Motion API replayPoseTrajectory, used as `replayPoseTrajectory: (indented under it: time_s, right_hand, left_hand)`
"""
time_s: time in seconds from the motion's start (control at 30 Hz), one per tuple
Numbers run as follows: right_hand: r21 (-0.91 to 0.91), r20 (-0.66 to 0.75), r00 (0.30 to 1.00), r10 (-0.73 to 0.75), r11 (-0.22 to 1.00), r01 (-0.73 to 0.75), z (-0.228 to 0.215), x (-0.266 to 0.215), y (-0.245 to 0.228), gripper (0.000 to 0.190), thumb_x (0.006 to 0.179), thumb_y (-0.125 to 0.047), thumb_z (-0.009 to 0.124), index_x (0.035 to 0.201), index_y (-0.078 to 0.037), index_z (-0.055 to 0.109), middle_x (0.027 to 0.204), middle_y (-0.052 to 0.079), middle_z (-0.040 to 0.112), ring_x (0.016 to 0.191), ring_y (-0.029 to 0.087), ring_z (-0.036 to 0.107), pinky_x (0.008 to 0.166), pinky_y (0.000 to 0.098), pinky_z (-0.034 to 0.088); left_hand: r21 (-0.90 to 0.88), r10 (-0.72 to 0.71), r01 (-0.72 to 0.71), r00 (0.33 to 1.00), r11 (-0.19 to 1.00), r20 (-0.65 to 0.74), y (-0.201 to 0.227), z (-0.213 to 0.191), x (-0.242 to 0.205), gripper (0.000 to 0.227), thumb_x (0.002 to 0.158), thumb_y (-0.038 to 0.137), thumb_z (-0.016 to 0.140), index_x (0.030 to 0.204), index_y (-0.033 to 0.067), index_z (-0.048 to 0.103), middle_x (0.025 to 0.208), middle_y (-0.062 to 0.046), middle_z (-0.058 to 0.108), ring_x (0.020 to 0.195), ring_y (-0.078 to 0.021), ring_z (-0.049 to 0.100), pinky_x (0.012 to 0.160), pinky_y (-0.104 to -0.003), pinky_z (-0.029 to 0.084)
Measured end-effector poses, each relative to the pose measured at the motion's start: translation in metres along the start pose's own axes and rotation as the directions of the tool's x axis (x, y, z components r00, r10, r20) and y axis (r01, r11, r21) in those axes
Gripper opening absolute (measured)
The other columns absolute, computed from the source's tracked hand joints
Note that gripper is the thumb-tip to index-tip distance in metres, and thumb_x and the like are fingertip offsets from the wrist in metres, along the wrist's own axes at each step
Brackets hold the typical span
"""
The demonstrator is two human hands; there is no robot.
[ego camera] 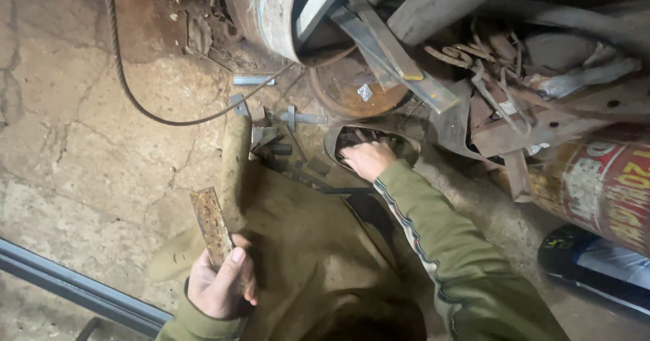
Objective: Sorting and arranging various metal plates and pieces on a workbench and beam.
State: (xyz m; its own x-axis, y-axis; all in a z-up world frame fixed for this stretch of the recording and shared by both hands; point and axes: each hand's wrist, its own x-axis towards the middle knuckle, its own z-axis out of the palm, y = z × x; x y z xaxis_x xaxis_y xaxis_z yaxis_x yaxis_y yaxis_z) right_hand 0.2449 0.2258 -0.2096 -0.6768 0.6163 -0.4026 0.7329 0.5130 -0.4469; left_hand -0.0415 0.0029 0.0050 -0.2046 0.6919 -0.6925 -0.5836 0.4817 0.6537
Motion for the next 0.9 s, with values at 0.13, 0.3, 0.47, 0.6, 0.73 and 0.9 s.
replayPoseTrajectory:
  time_s: [0.13, 0.3, 0.47, 0.6, 0.73, 0.9]
  right_hand:
    - [0.212, -0.245, 0.959, 0.142, 0.973, -0.09, -0.025, -0.036, -0.021, 0.024, 0.096, -0.029, 0.063, 0.111, -0.016, 0.075, 0.097, 0.012, 0.077, 0.083, 0.034, 0.074, 0.069, 0.0447, 0.058]
    - [0.467, -0.454, 0.875, 0.17, 0.882, 0.07, 0.008, -0.043, -0.023, 0.021, 0.1, -0.021, 0.066, 0.116, -0.01, 0.074, 0.101, 0.014, 0.075, 0.089, 0.031, 0.075, 0.075, 0.0396, 0.059]
    - [0.17, -0.592, 0.806, -0.012, 0.975, 0.14, -0.003, -0.056, -0.036, 0.022, 0.099, -0.017, 0.065, 0.115, -0.005, 0.075, 0.102, 0.013, 0.076, 0.087, 0.031, 0.073, 0.076, 0.0414, 0.057]
    - [0.353, -0.544, 0.814, 0.205, 0.935, 0.0, -0.018, -0.075, -0.038, 0.022, 0.094, -0.02, 0.072, 0.109, -0.005, 0.075, 0.1, 0.012, 0.074, 0.086, 0.03, 0.071, 0.076, 0.0394, 0.057]
    - [0.089, -0.564, 0.826, 0.002, 0.994, 0.058, 0.027, -0.097, -0.037, 0.027, 0.086, -0.004, 0.064, 0.108, -0.012, 0.078, 0.103, 0.006, 0.075, 0.092, 0.026, 0.071, 0.082, 0.0387, 0.056]
    - [0.17, -0.556, 0.827, 0.077, 0.985, 0.023, 0.043, -0.09, -0.051, 0.031, 0.085, -0.003, 0.063, 0.111, -0.012, 0.076, 0.106, 0.003, 0.074, 0.096, 0.024, 0.07, 0.085, 0.0378, 0.056]
  left_hand:
    - [-0.013, -0.037, 0.037, 0.999, 0.999, -0.005, 0.003, 0.0, 0.004, 0.025, 0.093, 0.011, 0.058, 0.114, -0.0015, 0.055, 0.06, -0.011, 0.053, 0.038, -0.0233, 0.053, 0.034, -0.038, 0.048]
    - [-0.006, -0.018, 0.018, 1.0, 1.0, 0.004, -0.003, -0.001, 0.007, 0.024, 0.095, 0.01, 0.058, 0.115, -0.0017, 0.055, 0.06, -0.011, 0.052, 0.038, -0.023, 0.052, 0.034, -0.038, 0.047]
    - [0.002, -0.006, 0.006, 0.999, 1.0, 0.032, -0.001, -0.01, 0.016, 0.023, 0.095, 0.011, 0.057, 0.115, -0.0014, 0.056, 0.058, -0.01, 0.051, 0.037, -0.0229, 0.051, 0.034, -0.038, 0.047]
    - [-0.005, -0.041, 0.041, 0.999, 0.999, 0.023, 0.002, -0.007, 0.01, 0.023, 0.095, 0.01, 0.057, 0.114, -0.0015, 0.055, 0.059, -0.01, 0.052, 0.038, -0.0227, 0.052, 0.035, -0.038, 0.048]
    - [0.002, -0.02, 0.02, 0.999, 1.0, 0.031, 0.001, -0.008, 0.015, 0.022, 0.095, 0.011, 0.057, 0.114, -0.0022, 0.056, 0.06, -0.009, 0.052, 0.039, -0.0212, 0.051, 0.034, -0.036, 0.047]
    - [0.018, 0.022, -0.023, 1.0, 1.0, 0.019, 0.009, 0.0, 0.016, 0.021, 0.096, 0.01, 0.058, 0.113, -0.0028, 0.056, 0.061, -0.01, 0.053, 0.04, -0.0213, 0.052, 0.036, -0.035, 0.047]
